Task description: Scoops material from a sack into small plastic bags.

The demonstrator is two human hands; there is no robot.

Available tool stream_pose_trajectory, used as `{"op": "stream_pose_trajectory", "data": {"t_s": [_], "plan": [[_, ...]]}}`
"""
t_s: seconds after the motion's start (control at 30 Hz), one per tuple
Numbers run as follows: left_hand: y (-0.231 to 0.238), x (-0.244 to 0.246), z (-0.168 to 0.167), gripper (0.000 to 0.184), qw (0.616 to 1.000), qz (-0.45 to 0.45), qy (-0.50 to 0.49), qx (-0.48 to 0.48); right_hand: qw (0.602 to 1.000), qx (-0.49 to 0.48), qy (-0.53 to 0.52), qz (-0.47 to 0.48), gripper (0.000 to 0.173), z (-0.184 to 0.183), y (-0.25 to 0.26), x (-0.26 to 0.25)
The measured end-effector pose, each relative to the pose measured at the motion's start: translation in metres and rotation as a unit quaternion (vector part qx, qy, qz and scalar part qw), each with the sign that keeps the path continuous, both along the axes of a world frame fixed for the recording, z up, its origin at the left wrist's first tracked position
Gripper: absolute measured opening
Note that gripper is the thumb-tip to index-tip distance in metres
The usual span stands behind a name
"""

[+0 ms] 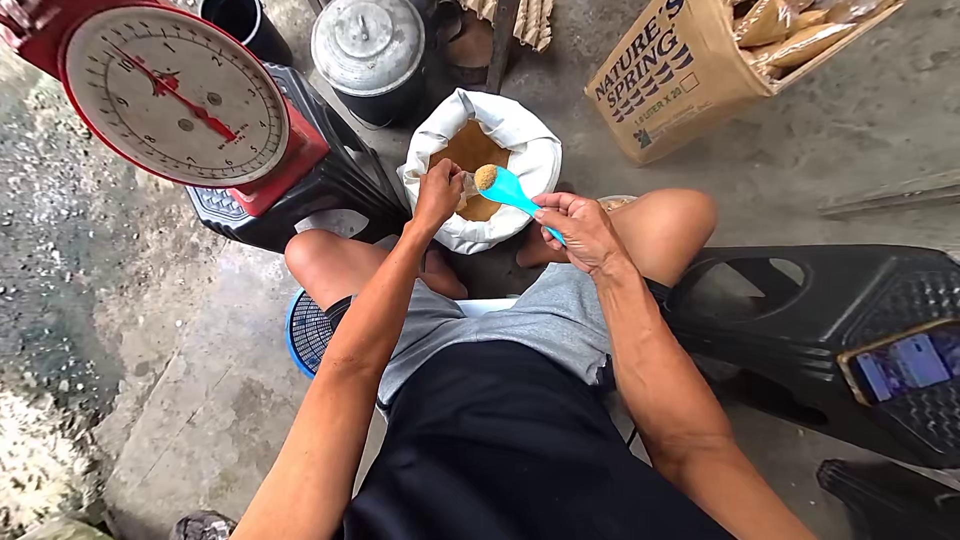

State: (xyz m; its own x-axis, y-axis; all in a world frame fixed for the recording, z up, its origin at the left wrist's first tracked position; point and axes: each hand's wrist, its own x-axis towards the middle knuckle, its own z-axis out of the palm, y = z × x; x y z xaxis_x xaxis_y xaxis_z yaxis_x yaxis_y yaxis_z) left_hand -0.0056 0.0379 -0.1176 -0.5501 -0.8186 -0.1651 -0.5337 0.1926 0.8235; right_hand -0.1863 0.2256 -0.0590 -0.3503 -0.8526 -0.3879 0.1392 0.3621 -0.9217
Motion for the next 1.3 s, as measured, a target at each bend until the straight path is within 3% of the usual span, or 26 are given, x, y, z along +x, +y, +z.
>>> {"op": "stream_pose_trajectory", "data": {"t_s": [0.47,0.63,0.77,0.87,1.07,1.17,1.3], "plan": [[0.026,0.025,-0.017,0.028,0.984,-0.071,-0.038,-0.16,0.996,0.08,0.021,0.046,0.031,-0.002,-0.019,0.037],[0.026,0.034,-0.024,0.029,0.983,-0.057,-0.007,-0.174,0.953,0.135,0.21,0.173,0.033,0.006,-0.037,0.042],[0.024,0.033,-0.027,0.028,0.99,-0.017,0.02,-0.139,0.897,0.153,0.306,0.28,0.027,0.016,-0.049,0.039],[0.021,0.029,-0.024,0.027,0.996,-0.004,0.016,-0.09,0.881,0.147,0.334,0.301,0.023,0.024,-0.054,0.038],[0.021,0.022,-0.024,0.025,0.995,-0.015,0.043,-0.088,0.848,0.144,0.386,0.334,0.018,0.04,-0.079,0.042],[0.016,0.023,-0.026,0.025,0.996,0.009,0.043,-0.075,0.852,0.155,0.371,0.336,0.021,0.029,-0.089,0.034],[0.007,0.029,-0.019,0.023,0.999,0.049,0.02,-0.01,0.898,0.127,0.302,0.293,0.028,0.02,-0.08,0.025]]}}
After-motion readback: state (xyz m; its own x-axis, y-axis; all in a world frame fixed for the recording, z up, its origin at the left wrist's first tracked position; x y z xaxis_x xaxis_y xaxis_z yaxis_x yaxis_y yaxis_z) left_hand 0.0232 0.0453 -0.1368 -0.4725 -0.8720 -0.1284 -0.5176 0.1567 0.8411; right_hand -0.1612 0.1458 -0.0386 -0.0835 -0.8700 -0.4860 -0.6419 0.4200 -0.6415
